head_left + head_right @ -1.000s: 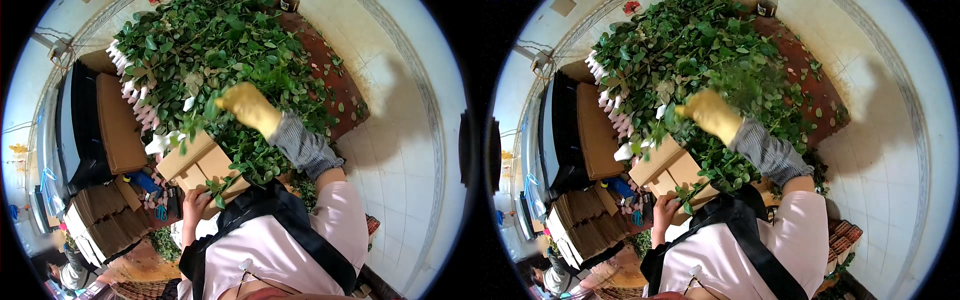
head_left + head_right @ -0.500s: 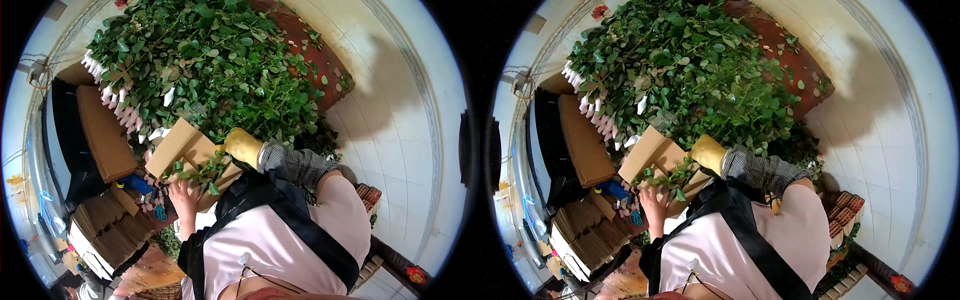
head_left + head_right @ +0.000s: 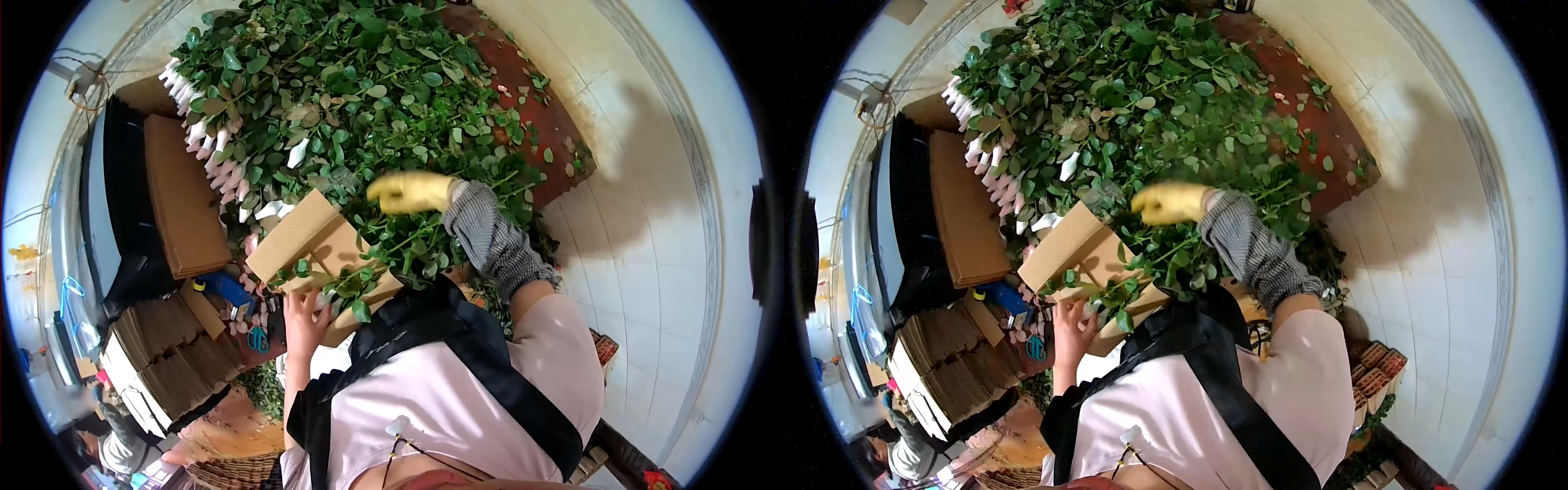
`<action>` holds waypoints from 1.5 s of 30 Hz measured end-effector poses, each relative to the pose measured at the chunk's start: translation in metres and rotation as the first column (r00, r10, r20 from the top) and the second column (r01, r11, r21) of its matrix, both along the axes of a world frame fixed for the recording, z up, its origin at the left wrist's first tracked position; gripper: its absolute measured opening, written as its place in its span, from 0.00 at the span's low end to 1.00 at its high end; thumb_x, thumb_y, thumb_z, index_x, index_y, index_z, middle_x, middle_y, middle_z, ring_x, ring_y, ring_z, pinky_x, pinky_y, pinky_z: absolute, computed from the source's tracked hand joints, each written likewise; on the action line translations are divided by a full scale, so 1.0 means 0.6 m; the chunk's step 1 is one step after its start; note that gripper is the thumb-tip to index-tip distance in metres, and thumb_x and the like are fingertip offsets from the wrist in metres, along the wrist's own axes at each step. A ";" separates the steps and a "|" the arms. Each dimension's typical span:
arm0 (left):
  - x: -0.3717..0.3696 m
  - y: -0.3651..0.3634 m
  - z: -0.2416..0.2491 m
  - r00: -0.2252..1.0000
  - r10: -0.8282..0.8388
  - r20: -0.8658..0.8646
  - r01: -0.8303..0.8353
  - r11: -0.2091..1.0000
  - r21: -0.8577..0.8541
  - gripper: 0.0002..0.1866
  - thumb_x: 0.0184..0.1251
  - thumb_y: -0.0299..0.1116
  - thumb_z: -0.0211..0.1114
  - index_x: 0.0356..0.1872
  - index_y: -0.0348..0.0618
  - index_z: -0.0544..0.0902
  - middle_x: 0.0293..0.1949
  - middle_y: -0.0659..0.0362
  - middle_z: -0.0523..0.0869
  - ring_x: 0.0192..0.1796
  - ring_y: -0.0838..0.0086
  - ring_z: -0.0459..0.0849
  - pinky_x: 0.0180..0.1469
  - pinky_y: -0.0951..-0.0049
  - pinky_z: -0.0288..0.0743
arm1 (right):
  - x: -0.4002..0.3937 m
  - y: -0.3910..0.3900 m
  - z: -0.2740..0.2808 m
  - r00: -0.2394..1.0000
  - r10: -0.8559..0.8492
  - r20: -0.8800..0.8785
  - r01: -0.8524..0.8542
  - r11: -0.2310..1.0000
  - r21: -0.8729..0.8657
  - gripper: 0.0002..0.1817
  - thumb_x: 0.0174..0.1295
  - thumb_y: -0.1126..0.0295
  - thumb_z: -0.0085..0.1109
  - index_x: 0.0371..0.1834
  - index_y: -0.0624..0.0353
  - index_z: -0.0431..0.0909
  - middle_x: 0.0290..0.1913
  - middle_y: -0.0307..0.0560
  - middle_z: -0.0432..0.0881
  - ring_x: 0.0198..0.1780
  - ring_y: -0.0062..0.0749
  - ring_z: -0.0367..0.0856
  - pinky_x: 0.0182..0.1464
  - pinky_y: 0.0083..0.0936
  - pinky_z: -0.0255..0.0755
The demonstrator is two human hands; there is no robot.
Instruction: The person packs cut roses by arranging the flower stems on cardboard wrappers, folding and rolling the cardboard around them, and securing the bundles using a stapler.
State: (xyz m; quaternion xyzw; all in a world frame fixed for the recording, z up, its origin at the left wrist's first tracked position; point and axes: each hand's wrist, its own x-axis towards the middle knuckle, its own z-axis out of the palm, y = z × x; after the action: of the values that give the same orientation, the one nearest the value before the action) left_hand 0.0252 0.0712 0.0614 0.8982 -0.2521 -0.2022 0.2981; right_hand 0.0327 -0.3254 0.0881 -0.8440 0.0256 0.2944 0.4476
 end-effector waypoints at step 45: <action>-0.041 -0.041 0.018 0.811 -0.217 0.543 -0.154 0.818 0.555 0.26 0.68 0.51 0.65 0.66 0.63 0.78 0.74 0.41 0.65 0.68 0.51 0.72 0.60 0.52 0.69 | 0.149 -0.120 -0.043 0.434 0.208 0.877 0.783 0.394 -0.481 0.24 0.54 0.75 0.64 0.57 0.51 0.80 0.55 0.42 0.85 0.65 0.39 0.76 0.75 0.44 0.56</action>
State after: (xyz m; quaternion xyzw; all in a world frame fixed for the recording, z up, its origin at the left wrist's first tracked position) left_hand 0.0003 0.0468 0.0723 0.9582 -0.2738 0.0119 -0.0827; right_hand 0.1223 -0.3976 0.0620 -0.9374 0.1274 -0.3202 -0.0504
